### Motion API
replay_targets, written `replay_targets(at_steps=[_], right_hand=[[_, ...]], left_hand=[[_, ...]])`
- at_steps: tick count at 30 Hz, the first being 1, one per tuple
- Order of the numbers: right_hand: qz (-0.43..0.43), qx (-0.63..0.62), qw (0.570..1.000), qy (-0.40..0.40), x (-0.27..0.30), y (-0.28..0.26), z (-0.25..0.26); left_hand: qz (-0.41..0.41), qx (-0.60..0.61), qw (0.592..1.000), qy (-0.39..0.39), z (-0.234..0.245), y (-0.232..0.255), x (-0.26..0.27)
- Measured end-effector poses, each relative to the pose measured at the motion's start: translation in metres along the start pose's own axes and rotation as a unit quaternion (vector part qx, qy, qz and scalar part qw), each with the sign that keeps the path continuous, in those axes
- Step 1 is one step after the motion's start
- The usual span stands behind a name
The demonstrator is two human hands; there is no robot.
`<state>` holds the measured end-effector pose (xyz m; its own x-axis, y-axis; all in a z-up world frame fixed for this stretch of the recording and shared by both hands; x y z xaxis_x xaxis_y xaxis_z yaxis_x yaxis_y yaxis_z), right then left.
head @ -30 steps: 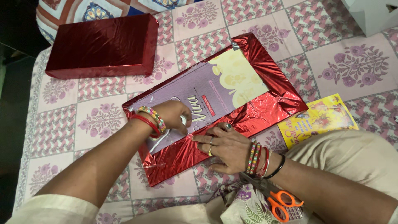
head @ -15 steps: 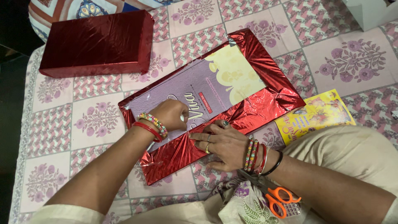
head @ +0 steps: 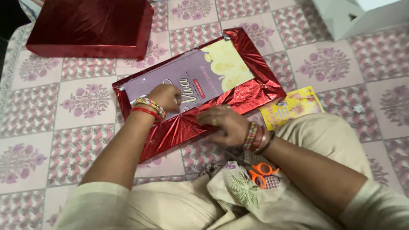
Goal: The person wraps a rectangular box with red wrapping paper. They fold the paper around the box, apply clear tape to secure the edges, and use orange-handled scissors to trim excess paper. The wrapped box is placed on the bed.
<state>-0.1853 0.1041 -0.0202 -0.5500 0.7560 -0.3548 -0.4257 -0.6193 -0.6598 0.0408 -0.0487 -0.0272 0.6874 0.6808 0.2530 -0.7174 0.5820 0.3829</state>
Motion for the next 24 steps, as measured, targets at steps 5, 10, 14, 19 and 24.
replay_targets(at_steps=[5,10,14,19,24], right_hand=[[-0.219,0.11,0.967,-0.069,0.061,-0.042,0.051],[-0.215,0.205,0.948,-0.119,0.115,-0.112,0.045],[-0.299,0.353,0.878,-0.125,0.115,-0.133,0.011],[-0.414,0.473,0.709,-0.32,0.114,-0.116,-0.003],[-0.416,0.424,0.732,-0.334,0.111,-0.095,0.014]], left_hand=[[-0.018,0.056,0.992,0.111,-0.015,-0.006,0.016],[-0.033,0.038,0.992,0.115,-0.024,-0.017,0.008],[-0.046,-0.017,0.989,0.136,-0.025,-0.013,0.002],[-0.02,0.043,0.987,0.154,-0.023,-0.007,0.013],[-0.007,0.012,0.988,0.155,-0.011,0.004,0.031]])
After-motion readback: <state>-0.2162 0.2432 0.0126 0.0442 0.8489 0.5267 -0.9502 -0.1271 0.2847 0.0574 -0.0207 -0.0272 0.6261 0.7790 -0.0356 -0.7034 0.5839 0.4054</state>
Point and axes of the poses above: each hand's wrist, its own x-axis away from the middle knuckle, its own z-axis out of the back of the hand, y = z × x, the point moved 2 cm from there along -x, towards the middle knuckle, and after that the axes turned 9 degrees about -z, right-handed, at the moved point
